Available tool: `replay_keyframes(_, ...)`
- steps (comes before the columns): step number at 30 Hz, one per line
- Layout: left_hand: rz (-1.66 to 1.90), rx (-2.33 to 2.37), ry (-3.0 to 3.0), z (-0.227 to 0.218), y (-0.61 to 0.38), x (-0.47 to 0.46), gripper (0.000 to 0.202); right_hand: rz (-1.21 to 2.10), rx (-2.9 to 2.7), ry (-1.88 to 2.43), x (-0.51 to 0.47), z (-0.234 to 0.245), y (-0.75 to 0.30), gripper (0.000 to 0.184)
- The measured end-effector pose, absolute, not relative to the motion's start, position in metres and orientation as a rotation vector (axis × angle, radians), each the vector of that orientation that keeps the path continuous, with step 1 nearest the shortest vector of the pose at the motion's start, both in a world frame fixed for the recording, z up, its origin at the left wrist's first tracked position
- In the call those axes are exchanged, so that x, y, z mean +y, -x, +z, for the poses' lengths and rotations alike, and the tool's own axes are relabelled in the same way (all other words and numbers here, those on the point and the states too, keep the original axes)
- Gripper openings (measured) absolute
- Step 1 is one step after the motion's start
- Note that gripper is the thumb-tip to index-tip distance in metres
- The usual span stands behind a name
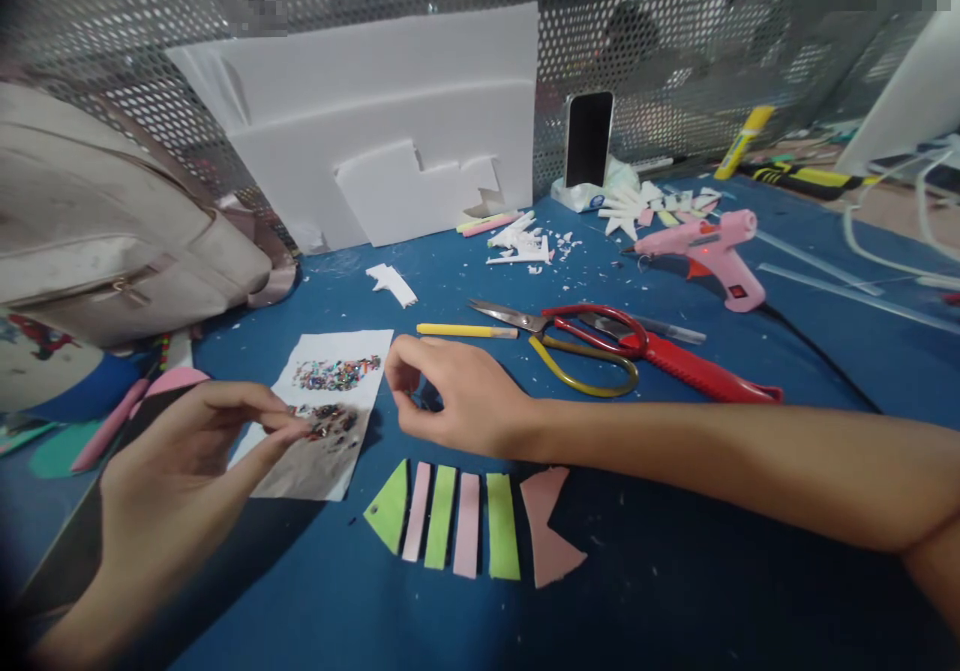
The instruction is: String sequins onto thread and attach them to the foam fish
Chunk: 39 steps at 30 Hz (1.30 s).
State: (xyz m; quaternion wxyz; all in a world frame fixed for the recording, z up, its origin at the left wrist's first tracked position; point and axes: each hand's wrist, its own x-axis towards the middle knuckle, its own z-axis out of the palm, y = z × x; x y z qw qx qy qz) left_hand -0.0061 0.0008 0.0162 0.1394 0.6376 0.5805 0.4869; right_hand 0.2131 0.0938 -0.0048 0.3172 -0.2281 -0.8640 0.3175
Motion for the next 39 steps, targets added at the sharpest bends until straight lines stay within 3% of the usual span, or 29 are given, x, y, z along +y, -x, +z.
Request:
replay_keyframes(11, 1.069, 1.633, -2.138, 0.01, 0.008, -0.003, 0.01, 0.563, -2.494, 0.225, 0.098, -0.009, -0.213, 0.014)
replay_keyframes(27, 0.897, 1.644, -2.32, 0.023, 0.017, 0.007, 0.014, 0.935, -2.317, 0.51, 0.098, -0.003, -0.214, 0.008)
replay_keyframes(31, 0.721, 1.572, -2.341, 0.026, 0.034, 0.02, 0.004, 1.088, -2.222, 0.549, 0.098, -0.002, -0.214, 0.008)
replay_keyframes(39, 0.555, 1.425, -2.311, 0.017, 0.046, 0.029, 0.012, 1.132, -2.223, 0.554, 0.096, -0.001, -0.214, 0.009)
